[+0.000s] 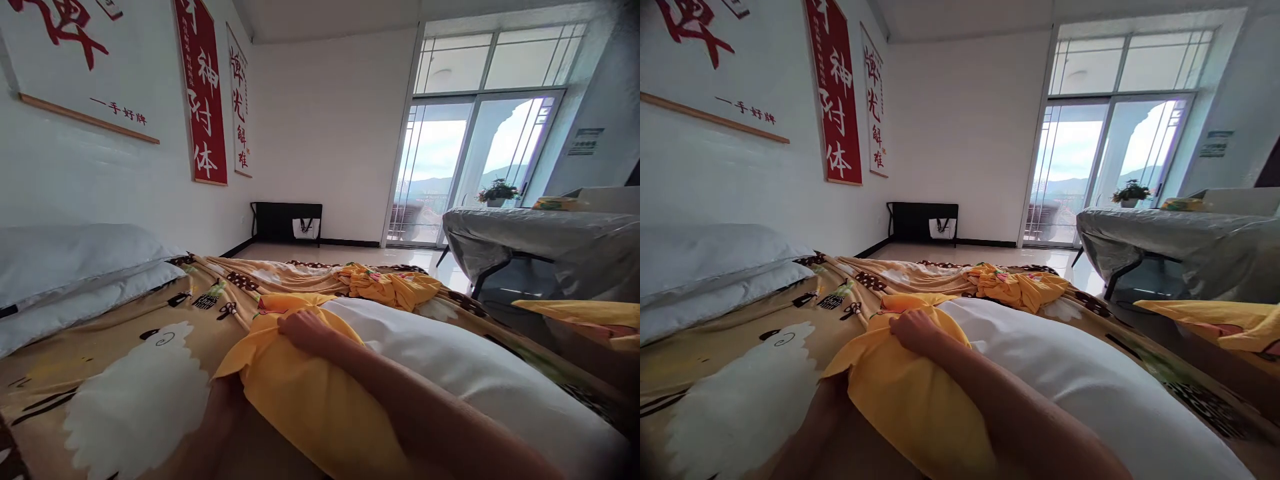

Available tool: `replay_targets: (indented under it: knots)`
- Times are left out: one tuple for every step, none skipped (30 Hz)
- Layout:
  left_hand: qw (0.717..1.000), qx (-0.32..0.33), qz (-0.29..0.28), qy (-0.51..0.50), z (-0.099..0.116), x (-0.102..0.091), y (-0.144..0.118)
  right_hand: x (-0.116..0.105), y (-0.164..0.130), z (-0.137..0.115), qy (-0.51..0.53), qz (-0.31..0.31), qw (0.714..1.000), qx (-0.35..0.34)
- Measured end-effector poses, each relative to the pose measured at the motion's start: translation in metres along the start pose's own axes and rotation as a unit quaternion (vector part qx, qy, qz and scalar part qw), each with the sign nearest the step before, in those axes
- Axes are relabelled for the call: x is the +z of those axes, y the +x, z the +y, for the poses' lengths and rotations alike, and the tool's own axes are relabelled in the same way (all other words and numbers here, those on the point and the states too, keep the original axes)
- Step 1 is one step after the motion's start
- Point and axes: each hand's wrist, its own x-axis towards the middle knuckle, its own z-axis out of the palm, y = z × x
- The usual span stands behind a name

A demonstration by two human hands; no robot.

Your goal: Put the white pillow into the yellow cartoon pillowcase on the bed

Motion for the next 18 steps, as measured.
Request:
replay_targets:
  knots:
    - [1.000,-0.006,-0.002,-0.017,0.001,0.000,-0.003,-0.006,-0.003,0.007,-0.001,0.001,1.000,0.011]
    - [0.999,-0.011,-0.001,-0.032,0.003,0.000,-0.005,-0.013,-0.007,0.014,-0.006,0.002,1.000,0.021]
    - [0.999,-0.017,-0.002,-0.044,0.004,-0.001,-0.006,-0.018,-0.010,0.021,-0.012,-0.001,0.999,0.033]
    - [0.998,-0.022,-0.004,-0.056,0.005,-0.001,-0.005,-0.022,-0.013,0.026,-0.017,-0.009,0.999,0.047]
    - [0.997,-0.027,-0.008,-0.067,0.006,-0.002,-0.005,-0.026,-0.016,0.031,-0.020,-0.021,0.998,0.060]
    - [0.997,-0.026,-0.014,-0.075,0.006,-0.001,-0.003,-0.028,-0.018,0.035,-0.018,-0.037,0.997,0.071]
    - [0.997,-0.023,-0.022,-0.077,0.006,0.000,-0.002,-0.029,-0.020,0.037,-0.013,-0.054,0.995,0.078]
    - [0.996,-0.022,-0.032,-0.075,0.005,0.003,-0.002,-0.031,-0.021,0.038,-0.008,-0.073,0.994,0.082]
    - [0.996,-0.022,-0.045,-0.068,0.004,0.007,-0.001,-0.032,-0.021,0.037,-0.003,-0.081,0.993,0.081]
    - [0.996,-0.024,-0.061,-0.059,0.003,0.011,-0.002,-0.034,-0.020,0.035,0.002,-0.071,0.995,0.077]
    - [0.995,-0.026,-0.079,-0.050,0.002,0.015,-0.003,-0.036,-0.018,0.031,0.007,-0.041,0.997,0.072]
    - [0.994,-0.025,-0.098,-0.045,0.000,0.020,-0.004,-0.038,-0.016,0.026,0.014,0.000,0.998,0.068]
    - [0.993,-0.019,-0.112,-0.041,-0.002,0.023,-0.005,-0.040,-0.012,0.020,0.022,0.039,0.997,0.064]
    - [0.992,-0.009,-0.118,-0.036,-0.003,0.027,-0.007,-0.041,-0.009,0.013,0.034,0.060,0.996,0.057]
    - [0.993,0.001,-0.116,-0.028,-0.005,0.029,-0.007,-0.042,-0.005,0.007,0.048,0.058,0.996,0.046]
    - [0.994,0.011,-0.110,-0.019,-0.006,0.031,-0.008,-0.042,-0.001,0.001,0.064,0.031,0.997,0.032]
    - [0.994,0.021,-0.106,-0.012,-0.007,0.033,-0.007,-0.040,0.002,-0.005,0.078,-0.003,0.997,0.018]
    - [0.993,0.032,-0.110,-0.005,-0.007,0.034,-0.007,-0.037,0.005,-0.010,0.092,-0.027,0.995,0.009]
